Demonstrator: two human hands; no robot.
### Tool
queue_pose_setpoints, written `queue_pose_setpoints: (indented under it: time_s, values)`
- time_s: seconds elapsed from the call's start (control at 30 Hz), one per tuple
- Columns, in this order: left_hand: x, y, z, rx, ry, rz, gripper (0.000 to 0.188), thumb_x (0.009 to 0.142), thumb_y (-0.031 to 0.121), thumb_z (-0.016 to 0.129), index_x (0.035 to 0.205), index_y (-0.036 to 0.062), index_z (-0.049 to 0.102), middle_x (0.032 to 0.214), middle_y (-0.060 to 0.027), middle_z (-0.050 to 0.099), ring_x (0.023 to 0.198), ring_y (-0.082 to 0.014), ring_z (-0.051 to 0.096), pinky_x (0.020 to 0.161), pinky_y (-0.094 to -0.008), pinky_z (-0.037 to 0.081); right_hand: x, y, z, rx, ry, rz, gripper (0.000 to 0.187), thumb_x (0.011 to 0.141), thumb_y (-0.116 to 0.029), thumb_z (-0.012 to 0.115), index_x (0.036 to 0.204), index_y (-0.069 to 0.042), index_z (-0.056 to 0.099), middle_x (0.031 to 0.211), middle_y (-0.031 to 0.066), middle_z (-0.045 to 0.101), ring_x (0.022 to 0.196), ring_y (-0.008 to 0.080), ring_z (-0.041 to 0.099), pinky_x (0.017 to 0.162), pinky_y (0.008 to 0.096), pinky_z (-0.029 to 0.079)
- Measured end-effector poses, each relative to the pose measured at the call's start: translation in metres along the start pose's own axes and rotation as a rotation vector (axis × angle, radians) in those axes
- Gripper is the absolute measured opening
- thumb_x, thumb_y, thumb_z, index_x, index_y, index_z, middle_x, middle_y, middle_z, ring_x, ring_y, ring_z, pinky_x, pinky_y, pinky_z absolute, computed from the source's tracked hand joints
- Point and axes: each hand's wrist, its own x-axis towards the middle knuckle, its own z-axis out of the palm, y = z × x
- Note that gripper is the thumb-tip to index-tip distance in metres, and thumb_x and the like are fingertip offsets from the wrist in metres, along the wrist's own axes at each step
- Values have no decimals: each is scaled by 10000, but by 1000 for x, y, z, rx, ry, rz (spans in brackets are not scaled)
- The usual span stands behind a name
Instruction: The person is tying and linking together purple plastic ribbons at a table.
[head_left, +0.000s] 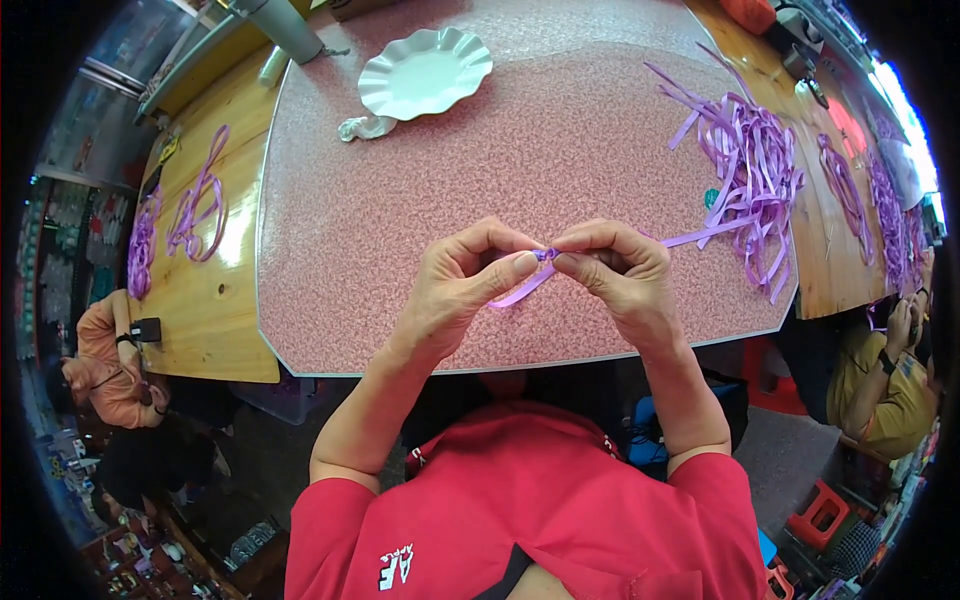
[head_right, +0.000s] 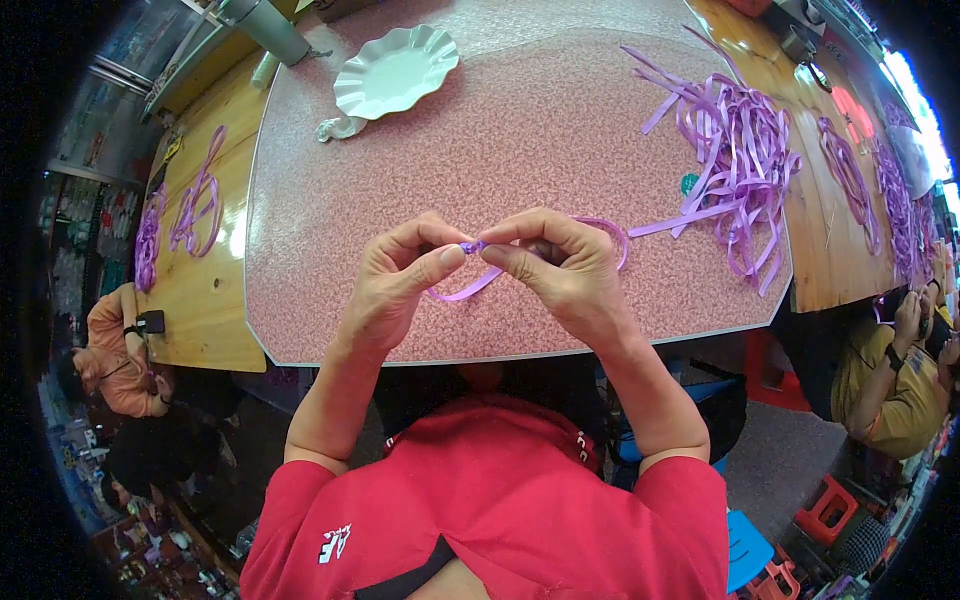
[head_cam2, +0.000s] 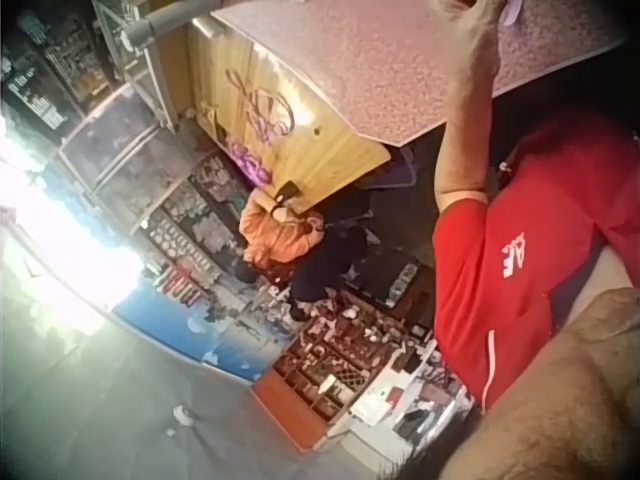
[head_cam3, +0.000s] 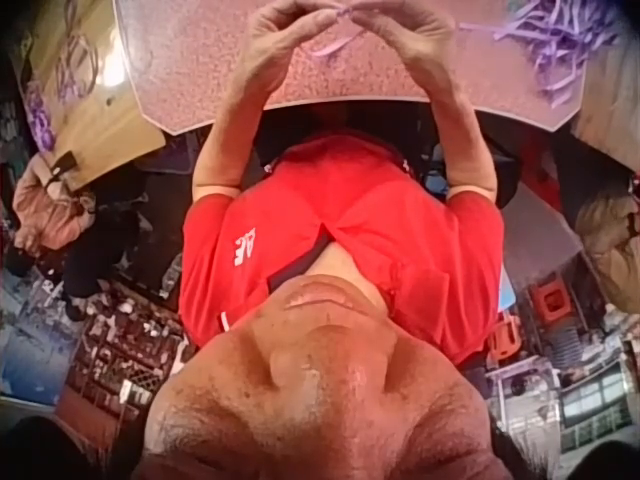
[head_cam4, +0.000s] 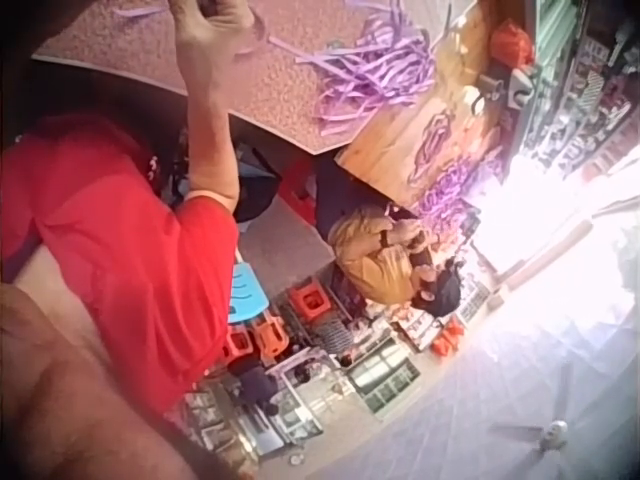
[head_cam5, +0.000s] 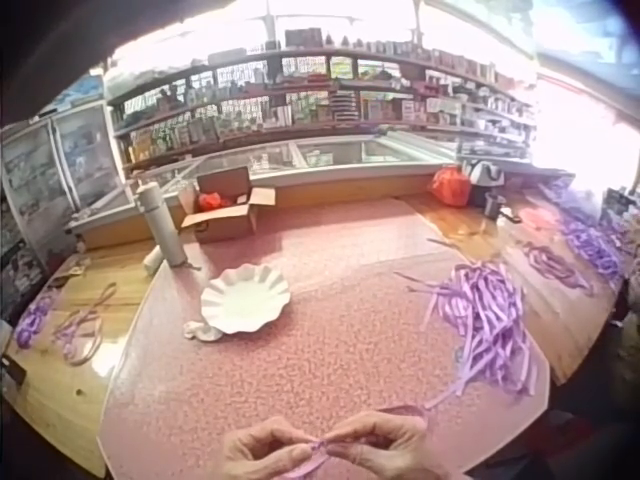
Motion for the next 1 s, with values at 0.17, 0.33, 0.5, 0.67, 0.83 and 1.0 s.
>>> queue_pose_setpoints:
  time_s: [0.17,0.33,0.5,0.67,0.83,1.0]
  values:
    - [1,-1,1,10,6,1,174,941,174,716,1040,32,697,931,4,672,844,-47,582,723,-211,458,2,3,1,-39,-22,-140,125,886,8,730,1010,-8,730,918,6,680,783,25,551,650,190,425]
    - [0,1,1,72,9,4,173,944,182,716,1024,31,689,890,17,651,793,-40,565,690,-203,449,-1,-2,3,-34,-22,-80,117,880,16,732,994,-11,733,946,19,680,804,38,557,661,196,428]
    - [-1,7,5,105,20,-27,108,937,113,700,992,21,687,905,16,570,854,-57,526,755,-214,413,-3,-6,3,-22,-29,-73,114,877,23,729,987,-8,733,943,28,678,818,53,577,664,204,438]
    - [-2,0,3,249,39,116,118,946,123,703,980,12,684,861,19,589,747,-19,536,642,-192,439,-3,-8,4,-138,-55,-149,133,874,64,709,995,8,724,997,68,673,917,107,627,757,222,498]
    - [0,0,4,284,31,151,92,941,94,702,971,8,691,866,18,561,725,-16,514,624,-187,415,-1,-4,2,-62,-43,-126,122,873,19,734,993,-1,737,943,54,684,827,74,600,666,214,455]
    - [-2,-4,13,230,93,205,88,937,84,707,985,11,694,868,17,553,732,-20,496,614,-187,391,-3,-4,6,-52,-15,-124,140,870,71,713,994,6,726,1019,86,681,854,94,611,707,212,478]
